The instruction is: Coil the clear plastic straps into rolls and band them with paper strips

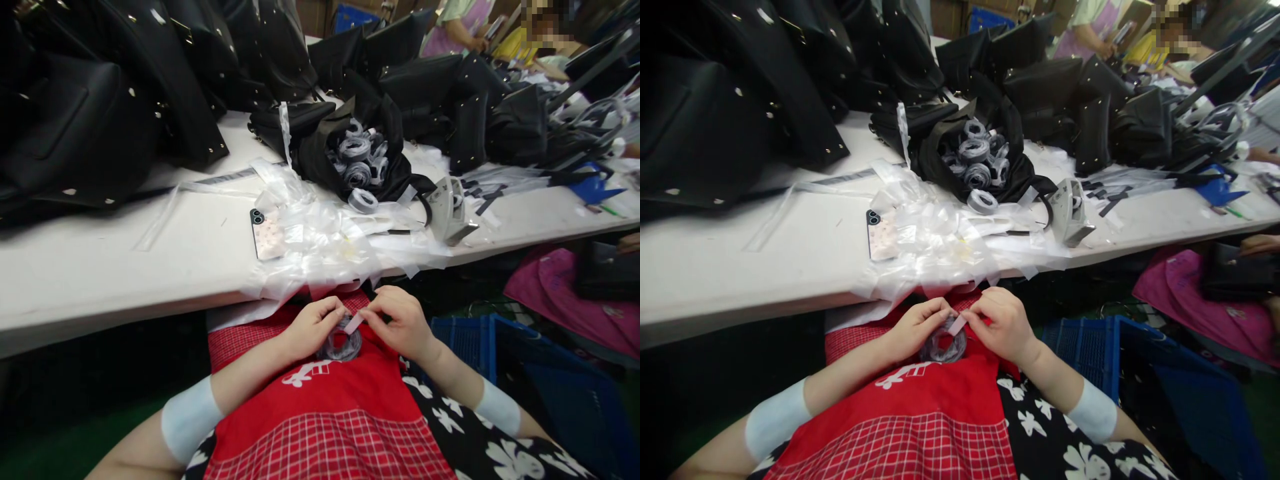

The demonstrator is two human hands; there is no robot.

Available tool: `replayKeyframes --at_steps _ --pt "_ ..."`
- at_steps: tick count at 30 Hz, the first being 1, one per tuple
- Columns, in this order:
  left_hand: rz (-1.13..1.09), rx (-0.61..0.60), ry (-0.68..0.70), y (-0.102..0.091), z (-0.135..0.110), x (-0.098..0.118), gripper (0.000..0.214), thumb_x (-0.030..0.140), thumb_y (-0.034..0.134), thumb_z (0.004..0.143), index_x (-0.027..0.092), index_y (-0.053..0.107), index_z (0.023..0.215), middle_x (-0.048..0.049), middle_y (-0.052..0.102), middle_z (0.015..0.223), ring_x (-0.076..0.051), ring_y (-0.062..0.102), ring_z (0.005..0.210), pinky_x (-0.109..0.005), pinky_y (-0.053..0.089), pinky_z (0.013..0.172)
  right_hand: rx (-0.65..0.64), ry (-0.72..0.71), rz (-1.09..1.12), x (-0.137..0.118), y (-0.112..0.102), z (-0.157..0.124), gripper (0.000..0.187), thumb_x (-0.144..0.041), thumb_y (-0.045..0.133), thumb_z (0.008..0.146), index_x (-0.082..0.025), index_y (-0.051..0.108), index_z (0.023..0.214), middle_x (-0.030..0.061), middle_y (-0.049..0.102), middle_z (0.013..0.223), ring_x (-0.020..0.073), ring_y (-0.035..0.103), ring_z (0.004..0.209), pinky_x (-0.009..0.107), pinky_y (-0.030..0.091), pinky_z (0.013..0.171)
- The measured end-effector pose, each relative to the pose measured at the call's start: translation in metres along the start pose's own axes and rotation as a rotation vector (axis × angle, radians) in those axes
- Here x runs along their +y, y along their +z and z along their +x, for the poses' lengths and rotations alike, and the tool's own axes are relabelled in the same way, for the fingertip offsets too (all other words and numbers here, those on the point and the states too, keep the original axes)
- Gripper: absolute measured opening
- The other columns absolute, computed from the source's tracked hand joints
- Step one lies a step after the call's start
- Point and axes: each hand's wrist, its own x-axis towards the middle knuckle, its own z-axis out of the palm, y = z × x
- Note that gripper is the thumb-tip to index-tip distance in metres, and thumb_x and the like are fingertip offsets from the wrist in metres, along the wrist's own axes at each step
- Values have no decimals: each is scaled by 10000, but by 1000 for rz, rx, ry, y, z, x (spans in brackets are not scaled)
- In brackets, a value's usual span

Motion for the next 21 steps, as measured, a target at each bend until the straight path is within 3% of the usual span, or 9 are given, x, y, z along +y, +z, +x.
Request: replayKeyframes --at_steps 4,7,10,11,13,16,18,21 --pt "210 42 63 9 -3 9 263 405 600 856 169 584 742 3 619 686 -124 522 623 -234 413 617 -33 155 156 10 7 1 228 -314 591 888 -193 652 705 32 646 683 169 596 683 323 480 741" --pt "286 92 110 15 -8 10 256 366 606 853 169 570 694 2 601 664 -122 511 620 -234 405 610 -49 419 345 22 11 -3 354 -443 550 897 -180 664 689 47 661 682 170 607 651 294 472 651" --pt "282 97 119 17 -14 11 223 336 598 856 170 577 709 -16 625 710 -132 533 644 -243 420 622 -231 756 675 31 18 -10 627 -620 348 920 -151 670 658 44 618 559 149 564 515 279 454 545" --pt "276 95 123 17 -16 12 212 330 594 860 171 584 719 -22 634 730 -137 543 658 -248 429 635 -314 803 780 31 21 -12 645 -647 350 905 -145 670 657 34 608 544 141 550 498 272 450 535" --pt "261 84 134 18 -18 15 190 315 584 868 177 591 737 -30 647 760 -143 561 681 -258 444 664 -399 812 942 27 29 -14 530 -631 524 831 -144 671 682 13 624 593 129 552 543 257 453 566" --pt "265 88 172 18 -19 20 173 296 582 869 191 580 732 -38 631 801 -157 571 738 -274 458 717 -235 851 1100 13 41 -14 331 -464 756 685 -152 646 680 -21 623 643 108 533 592 226 431 588" --pt "295 142 188 18 -19 21 170 293 592 858 194 579 720 -50 598 862 -168 564 799 -284 460 755 -103 883 1126 5 45 -13 282 -403 760 686 -150 636 670 -26 613 638 101 518 583 223 421 585" --pt "290 247 140 19 -17 18 177 282 599 839 190 569 691 -42 562 863 -169 549 819 -291 452 784 -38 796 1030 0 45 -13 220 -360 711 745 -149 664 708 -8 641 686 114 541 623 242 438 636"
